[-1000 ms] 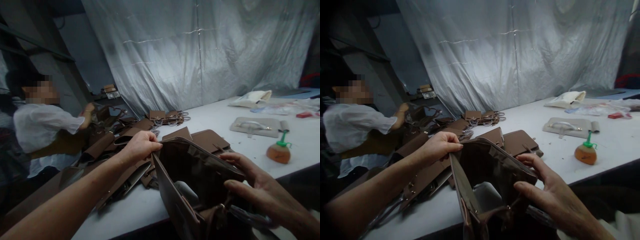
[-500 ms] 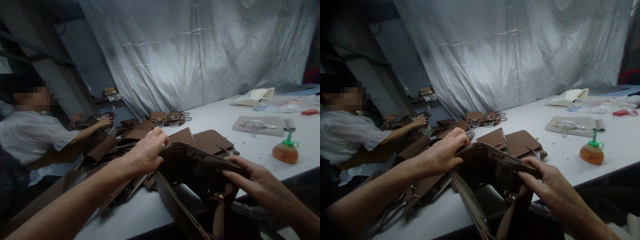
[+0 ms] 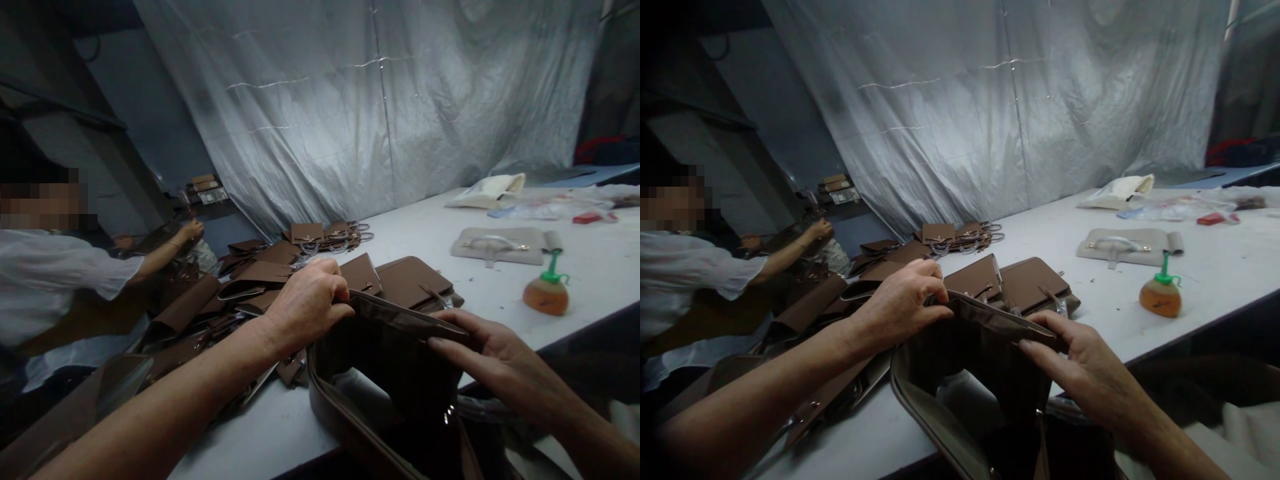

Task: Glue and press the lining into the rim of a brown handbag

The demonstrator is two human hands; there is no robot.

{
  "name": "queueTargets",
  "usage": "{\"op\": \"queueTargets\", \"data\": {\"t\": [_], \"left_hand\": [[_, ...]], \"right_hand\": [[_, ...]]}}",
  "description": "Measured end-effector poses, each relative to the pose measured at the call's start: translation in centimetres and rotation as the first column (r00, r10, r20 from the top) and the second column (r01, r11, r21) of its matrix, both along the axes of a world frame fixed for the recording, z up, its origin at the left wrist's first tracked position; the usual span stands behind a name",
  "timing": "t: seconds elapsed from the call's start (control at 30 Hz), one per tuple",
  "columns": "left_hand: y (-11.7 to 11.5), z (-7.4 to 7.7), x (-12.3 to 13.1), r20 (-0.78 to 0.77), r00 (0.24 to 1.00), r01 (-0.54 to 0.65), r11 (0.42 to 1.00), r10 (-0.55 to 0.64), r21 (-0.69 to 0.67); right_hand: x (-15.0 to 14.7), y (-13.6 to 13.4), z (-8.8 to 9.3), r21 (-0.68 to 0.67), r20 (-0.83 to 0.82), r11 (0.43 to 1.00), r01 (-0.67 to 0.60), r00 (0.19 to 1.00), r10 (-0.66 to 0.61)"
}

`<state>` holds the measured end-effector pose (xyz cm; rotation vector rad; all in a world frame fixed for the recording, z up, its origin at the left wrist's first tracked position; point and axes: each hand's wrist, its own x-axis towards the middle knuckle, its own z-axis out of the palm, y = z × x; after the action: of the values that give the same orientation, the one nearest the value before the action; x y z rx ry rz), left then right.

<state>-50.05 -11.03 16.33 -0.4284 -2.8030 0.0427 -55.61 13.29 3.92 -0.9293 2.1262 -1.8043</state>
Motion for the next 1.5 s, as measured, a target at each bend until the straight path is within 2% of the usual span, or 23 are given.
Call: {"op": "queueTargets", "data": {"t": [0.2,0.4,0.57,0.87,1.03,1.23,1.5], "left_hand": [[-0.5,-0.4,-0.8,0.021,0.999,0.021,0.986,-0.025,0.166],[-0.8,-0.5,-1.2,0.048,0.999,0.016,0.980,-0.026,0.197],[-1.5,-0.6,-1.3,0.083,0.992,0.074,0.965,-0.098,0.253],[-1.5,-0.7,-2.2,0.118,0.987,0.084,0.974,-0.111,0.212],[-1.1,-0.8,-2.6,0.064,0.997,0.024,0.992,-0.032,0.122],[-0.8,-0.8,-2.8,0.057,0.998,-0.022,0.995,0.017,0.093],[-1.3,-0.9,-2.6,0.032,0.994,0.101,0.984,-0.107,0.146]], "right_hand": [[0.1,-0.7,0.7,-0.009,0.005,1.000,0.027,1.000,-0.027],[-0.5,-1.3,0.5,0.010,-0.076,0.997,0.077,0.994,-0.076],[-1.0,-1.8,0.4,0.001,-0.073,0.993,0.114,0.991,-0.114],[-1.4,-2.3,0.5,0.002,-0.094,0.992,0.128,0.987,-0.127],[-1.4,-2.3,0.5,0.003,-0.142,0.989,0.145,0.979,-0.144],[-1.6,-2.5,0.4,-0.003,-0.160,0.991,0.132,0.978,-0.130],[-1.8,-2.3,0.1,-0.032,-0.069,0.993,0.115,0.991,-0.117]]}}
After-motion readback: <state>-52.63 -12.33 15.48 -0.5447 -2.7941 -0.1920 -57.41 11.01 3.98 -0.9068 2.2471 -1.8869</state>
